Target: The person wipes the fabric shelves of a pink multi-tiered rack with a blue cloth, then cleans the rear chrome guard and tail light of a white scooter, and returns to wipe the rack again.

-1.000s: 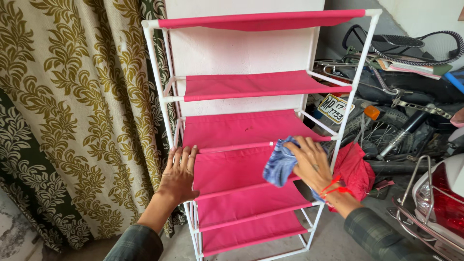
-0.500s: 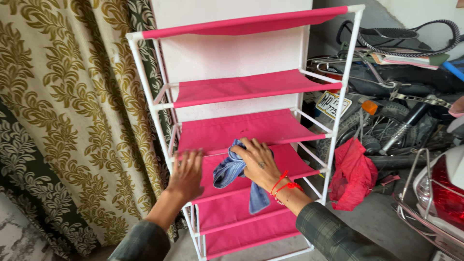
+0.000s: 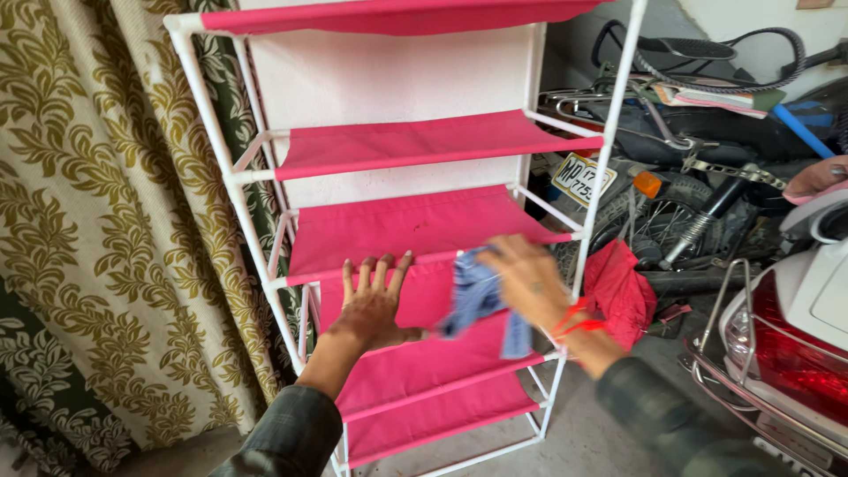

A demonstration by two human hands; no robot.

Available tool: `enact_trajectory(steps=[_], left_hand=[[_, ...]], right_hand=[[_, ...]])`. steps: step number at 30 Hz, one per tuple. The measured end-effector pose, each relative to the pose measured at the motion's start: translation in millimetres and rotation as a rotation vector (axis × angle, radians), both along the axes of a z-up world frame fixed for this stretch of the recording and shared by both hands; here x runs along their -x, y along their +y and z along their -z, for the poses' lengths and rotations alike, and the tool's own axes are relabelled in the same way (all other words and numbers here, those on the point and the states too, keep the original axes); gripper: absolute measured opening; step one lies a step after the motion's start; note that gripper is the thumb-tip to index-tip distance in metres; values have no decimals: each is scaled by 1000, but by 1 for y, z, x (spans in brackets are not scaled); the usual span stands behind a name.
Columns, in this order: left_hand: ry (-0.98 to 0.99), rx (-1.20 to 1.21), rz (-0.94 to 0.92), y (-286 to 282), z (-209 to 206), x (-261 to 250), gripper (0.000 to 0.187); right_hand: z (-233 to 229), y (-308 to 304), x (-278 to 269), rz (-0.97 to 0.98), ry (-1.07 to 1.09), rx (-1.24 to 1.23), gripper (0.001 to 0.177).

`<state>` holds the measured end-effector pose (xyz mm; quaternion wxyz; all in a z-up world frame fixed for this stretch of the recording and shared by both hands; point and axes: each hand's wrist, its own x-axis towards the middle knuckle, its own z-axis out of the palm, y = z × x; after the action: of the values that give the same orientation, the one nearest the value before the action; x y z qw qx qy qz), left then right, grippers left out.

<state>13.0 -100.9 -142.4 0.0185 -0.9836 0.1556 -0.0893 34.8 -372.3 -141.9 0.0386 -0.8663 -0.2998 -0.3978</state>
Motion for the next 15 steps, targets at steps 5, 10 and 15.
enact_trajectory(steps=[5, 10, 15], left_hand=[[48, 4, 6, -2, -1, -3, 144], [-2, -42, 8, -2, 2, -2, 145], [-13, -64, -3, -1, 3, -2, 147]], right_hand=[[-11, -68, -6, 325, -115, -153, 50], [-18, -75, 1, 430, -62, -270, 54], [-13, -16, 4, 82, -22, -274, 56]])
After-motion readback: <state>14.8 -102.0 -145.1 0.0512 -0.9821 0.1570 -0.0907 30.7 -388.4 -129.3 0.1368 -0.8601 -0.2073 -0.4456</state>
